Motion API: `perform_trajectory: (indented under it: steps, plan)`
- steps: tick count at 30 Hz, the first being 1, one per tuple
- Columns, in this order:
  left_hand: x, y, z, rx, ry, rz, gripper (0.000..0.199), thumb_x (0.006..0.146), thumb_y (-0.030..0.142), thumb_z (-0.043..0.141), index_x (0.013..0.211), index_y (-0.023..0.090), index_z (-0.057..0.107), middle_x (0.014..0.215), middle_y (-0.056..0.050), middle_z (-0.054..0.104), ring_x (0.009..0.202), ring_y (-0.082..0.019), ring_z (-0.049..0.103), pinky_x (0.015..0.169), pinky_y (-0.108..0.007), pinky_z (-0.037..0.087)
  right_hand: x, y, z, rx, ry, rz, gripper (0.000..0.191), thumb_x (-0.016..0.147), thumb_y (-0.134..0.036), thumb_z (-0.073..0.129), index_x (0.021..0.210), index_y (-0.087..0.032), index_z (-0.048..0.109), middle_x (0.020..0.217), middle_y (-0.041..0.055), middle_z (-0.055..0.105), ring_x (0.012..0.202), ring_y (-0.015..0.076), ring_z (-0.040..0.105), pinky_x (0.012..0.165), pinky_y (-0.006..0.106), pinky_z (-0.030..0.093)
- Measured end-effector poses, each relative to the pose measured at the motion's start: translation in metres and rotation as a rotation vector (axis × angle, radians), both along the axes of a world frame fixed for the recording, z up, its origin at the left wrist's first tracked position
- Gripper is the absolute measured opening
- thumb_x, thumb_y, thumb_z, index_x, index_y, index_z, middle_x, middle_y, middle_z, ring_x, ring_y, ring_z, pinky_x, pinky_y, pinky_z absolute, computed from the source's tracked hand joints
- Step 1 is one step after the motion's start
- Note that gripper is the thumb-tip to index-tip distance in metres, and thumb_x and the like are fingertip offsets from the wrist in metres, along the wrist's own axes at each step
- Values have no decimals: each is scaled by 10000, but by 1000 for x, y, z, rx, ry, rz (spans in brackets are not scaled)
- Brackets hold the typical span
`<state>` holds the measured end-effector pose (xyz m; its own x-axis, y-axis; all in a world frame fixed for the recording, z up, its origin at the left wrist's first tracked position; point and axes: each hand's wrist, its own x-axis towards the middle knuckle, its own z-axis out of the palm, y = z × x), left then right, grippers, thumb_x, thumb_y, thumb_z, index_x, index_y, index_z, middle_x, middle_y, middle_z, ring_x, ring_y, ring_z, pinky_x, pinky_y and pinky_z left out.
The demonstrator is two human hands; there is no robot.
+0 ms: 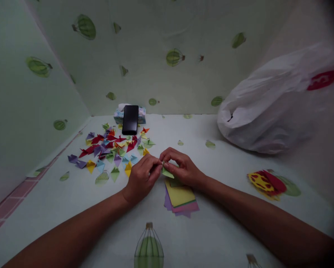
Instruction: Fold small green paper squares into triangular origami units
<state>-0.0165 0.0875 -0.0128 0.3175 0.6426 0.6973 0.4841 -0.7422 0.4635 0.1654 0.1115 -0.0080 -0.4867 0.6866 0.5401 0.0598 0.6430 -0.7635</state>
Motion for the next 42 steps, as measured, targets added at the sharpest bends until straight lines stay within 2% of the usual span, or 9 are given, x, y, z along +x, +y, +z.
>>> perform_trajectory:
  steps: [3, 6, 10, 14, 18, 23, 35, 42]
  plan:
    - [0, -1, 0, -3, -24, 4, 76, 917, 116, 561, 874, 177, 569, 805, -19, 591, 755, -140, 557, 700, -253, 445, -1, -2, 0, 46, -4, -31, 122, 936, -203, 547, 816, -185, 561, 925, 81, 611, 890, 184, 581, 822, 347, 464]
    - [0, -2, -1, -48, -77, 16, 63, 930, 139, 553, 895, 180, 586, 823, -22, 601, 764, -140, 562, 710, -256, 444, -2, -4, -1, 163, -16, -109, 114, 937, -173, 529, 827, -190, 550, 921, 83, 604, 886, 187, 573, 804, 350, 469]
    - [0, -5, -1, -288, -180, 33, 116, 945, 204, 520, 867, 167, 599, 769, -12, 566, 691, -133, 534, 660, -258, 427, -2, -5, -4, 301, -64, -200, 98, 927, -132, 516, 851, -190, 536, 936, 98, 600, 897, 198, 563, 794, 365, 478]
    - [1, -6, 1, -544, -306, 13, 208, 951, 290, 498, 806, 168, 584, 659, 18, 520, 616, -128, 498, 615, -257, 406, -2, -5, -7, 372, -115, -214, 93, 926, -117, 507, 869, -183, 539, 955, 112, 602, 910, 205, 563, 788, 370, 491]
    - [3, -6, 2, -667, -374, -5, 242, 928, 335, 522, 758, 169, 568, 620, 31, 507, 586, -121, 477, 592, -254, 390, -2, -4, -9, 412, -155, -204, 98, 922, -111, 506, 863, -183, 537, 952, 112, 609, 894, 207, 558, 772, 371, 493]
    - [5, -6, 2, -707, -383, 2, 224, 897, 333, 558, 745, 170, 569, 612, 37, 501, 580, -117, 460, 577, -248, 374, -2, -3, -9, 423, -172, -197, 97, 921, -117, 504, 860, -184, 536, 959, 112, 608, 896, 209, 556, 772, 375, 497]
    - [5, -4, 0, -676, -362, 24, 167, 857, 305, 580, 774, 162, 602, 636, 29, 520, 595, -115, 460, 582, -247, 374, -3, -3, -8, 433, -168, -184, 108, 926, -128, 499, 838, -186, 523, 941, 111, 613, 876, 206, 556, 754, 366, 493]
    - [6, -4, -1, -765, -445, -15, 171, 846, 325, 602, 787, 165, 602, 608, 40, 519, 562, -107, 449, 550, -234, 368, -3, -3, -10, 431, -165, -191, 99, 930, -132, 497, 852, -182, 531, 937, 111, 610, 878, 207, 558, 759, 366, 491]
